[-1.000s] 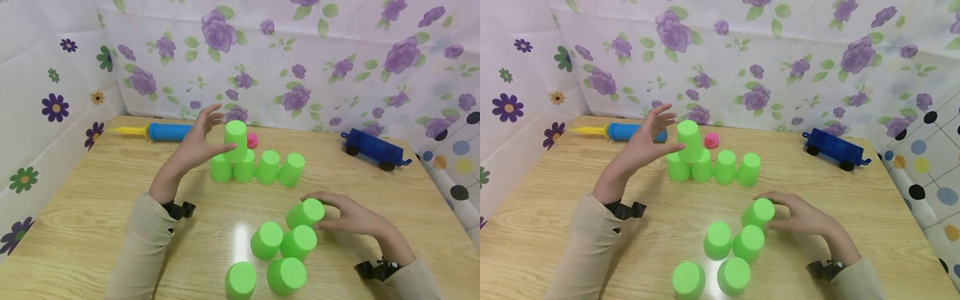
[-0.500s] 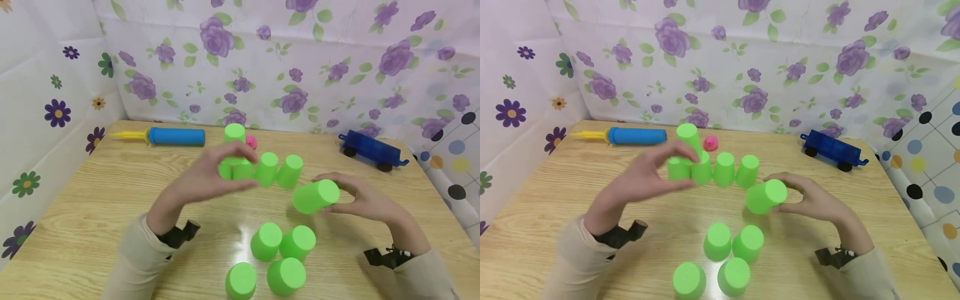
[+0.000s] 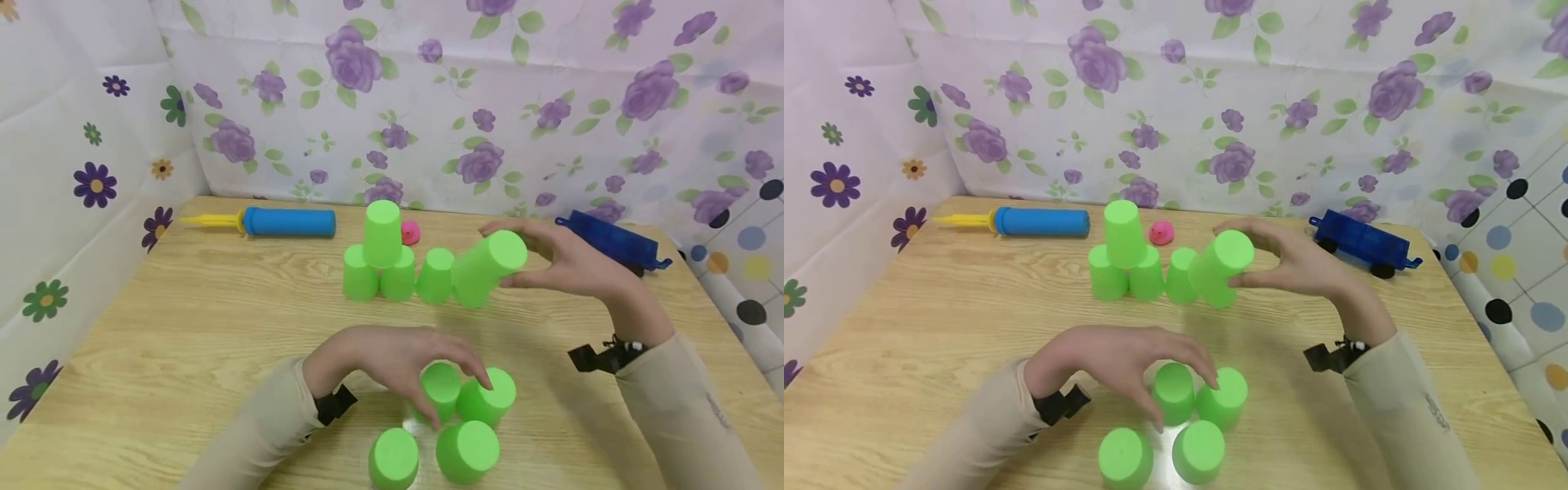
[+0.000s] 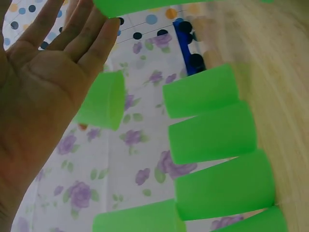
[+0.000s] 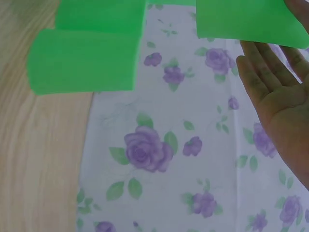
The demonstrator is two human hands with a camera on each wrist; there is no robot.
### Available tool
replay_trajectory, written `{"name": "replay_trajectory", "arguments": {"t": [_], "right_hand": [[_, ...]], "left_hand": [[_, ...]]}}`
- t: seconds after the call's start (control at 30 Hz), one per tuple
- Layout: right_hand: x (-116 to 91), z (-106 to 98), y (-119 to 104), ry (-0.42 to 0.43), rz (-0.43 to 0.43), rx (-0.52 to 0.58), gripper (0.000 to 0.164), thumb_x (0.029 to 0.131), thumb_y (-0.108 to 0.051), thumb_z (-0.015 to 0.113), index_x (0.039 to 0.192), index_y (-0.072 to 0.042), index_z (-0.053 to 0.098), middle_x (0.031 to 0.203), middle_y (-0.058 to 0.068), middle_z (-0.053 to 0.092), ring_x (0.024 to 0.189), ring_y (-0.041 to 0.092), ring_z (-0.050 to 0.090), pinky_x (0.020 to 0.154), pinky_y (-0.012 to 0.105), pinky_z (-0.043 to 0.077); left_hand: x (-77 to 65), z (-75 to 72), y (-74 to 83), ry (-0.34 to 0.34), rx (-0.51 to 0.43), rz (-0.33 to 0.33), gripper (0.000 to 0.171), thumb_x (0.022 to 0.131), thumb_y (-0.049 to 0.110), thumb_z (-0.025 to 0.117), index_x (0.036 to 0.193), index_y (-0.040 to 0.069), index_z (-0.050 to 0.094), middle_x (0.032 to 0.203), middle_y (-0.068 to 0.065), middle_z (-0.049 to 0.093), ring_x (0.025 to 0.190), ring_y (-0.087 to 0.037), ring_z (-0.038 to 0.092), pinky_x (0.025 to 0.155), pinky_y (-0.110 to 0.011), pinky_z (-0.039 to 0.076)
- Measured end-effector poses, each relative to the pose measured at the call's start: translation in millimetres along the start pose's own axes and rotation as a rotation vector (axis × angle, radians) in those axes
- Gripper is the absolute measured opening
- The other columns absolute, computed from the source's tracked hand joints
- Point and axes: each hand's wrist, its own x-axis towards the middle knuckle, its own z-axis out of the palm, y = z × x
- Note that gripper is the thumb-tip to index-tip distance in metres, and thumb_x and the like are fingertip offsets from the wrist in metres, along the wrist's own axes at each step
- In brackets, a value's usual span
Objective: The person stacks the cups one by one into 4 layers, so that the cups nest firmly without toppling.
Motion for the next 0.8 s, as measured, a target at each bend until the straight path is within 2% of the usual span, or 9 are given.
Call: {"name": "replay_trajectory", "arguments": {"t": [0.13, 0.23, 0.37, 0.5, 0.67, 0.8], "right_hand": [[24.4, -0.1, -5.2, 0.019, 0.035, 0.054, 0.06, 0.084, -0.002, 0.067, 0.137, -0.014, 0.044, 0.141, 0.002, 0.042, 0.131, 0.013, 0.038, 0.107, 0.038, 0.032], [41.6, 3.0, -6.7, 0.031, 0.043, 0.098, 0.057, 0.085, -0.004, 0.066, 0.136, -0.014, 0.044, 0.139, 0.002, 0.044, 0.129, 0.015, 0.04, 0.107, 0.046, 0.03], [60.2, 7.5, -5.4, 0.049, 0.061, 0.093, 0.054, 0.085, -0.012, 0.069, 0.134, -0.018, 0.047, 0.13, -0.003, 0.05, 0.122, 0.015, 0.047, 0.105, 0.043, 0.033], [72.6, 11.3, 3.3, 0.055, 0.122, 0.088, 0.054, 0.084, -0.019, 0.071, 0.132, -0.02, 0.047, 0.126, -0.004, 0.052, 0.121, 0.013, 0.047, 0.106, 0.04, 0.035], [80.0, 15.7, 18.4, 0.053, 0.228, 0.207, 0.058, 0.083, -0.016, 0.071, 0.134, -0.014, 0.044, 0.126, 0.002, 0.052, 0.124, 0.017, 0.046, 0.107, 0.04, 0.035], [84.5, 18.7, 24.7, 0.053, 0.279, 0.242, 0.061, 0.083, -0.02, 0.072, 0.136, -0.016, 0.042, 0.129, 0.003, 0.052, 0.125, 0.019, 0.046, 0.105, 0.041, 0.037]], "left_hand": [[0.9, 1.5, -9.8, -0.036, -0.024, 0.013, 0.065, 0.073, 0.016, 0.081, 0.131, 0.01, 0.051, 0.131, -0.003, 0.051, 0.115, -0.007, 0.049, 0.1, -0.016, 0.037], [2.1, 1.9, -16.0, -0.027, -0.071, 0.033, 0.061, 0.073, 0.011, 0.08, 0.128, 0.006, 0.053, 0.128, -0.006, 0.055, 0.115, -0.006, 0.051, 0.1, -0.016, 0.038], [3.5, 2.3, -20.3, -0.004, -0.119, 0.053, 0.051, 0.074, 0.01, 0.079, 0.119, 0.004, 0.056, 0.118, -0.007, 0.06, 0.109, -0.005, 0.056, 0.097, -0.016, 0.041], [3.9, 3.3, -21.0, -0.006, -0.152, 0.037, 0.049, 0.073, 0.008, 0.079, 0.116, 0.003, 0.057, 0.115, -0.008, 0.06, 0.108, -0.003, 0.055, 0.097, -0.016, 0.041], [4.4, 6.4, -21.5, -0.018, -0.174, -0.013, 0.05, 0.072, 0.007, 0.08, 0.116, 0.002, 0.057, 0.116, -0.009, 0.061, 0.107, 0.0, 0.054, 0.097, -0.015, 0.041], [2.3, 7.1, -24.1, -0.009, -0.2, -0.075, 0.047, 0.07, 0.008, 0.082, 0.111, 0.004, 0.06, 0.111, -0.005, 0.062, 0.103, 0.002, 0.054, 0.095, -0.015, 0.041]]}}
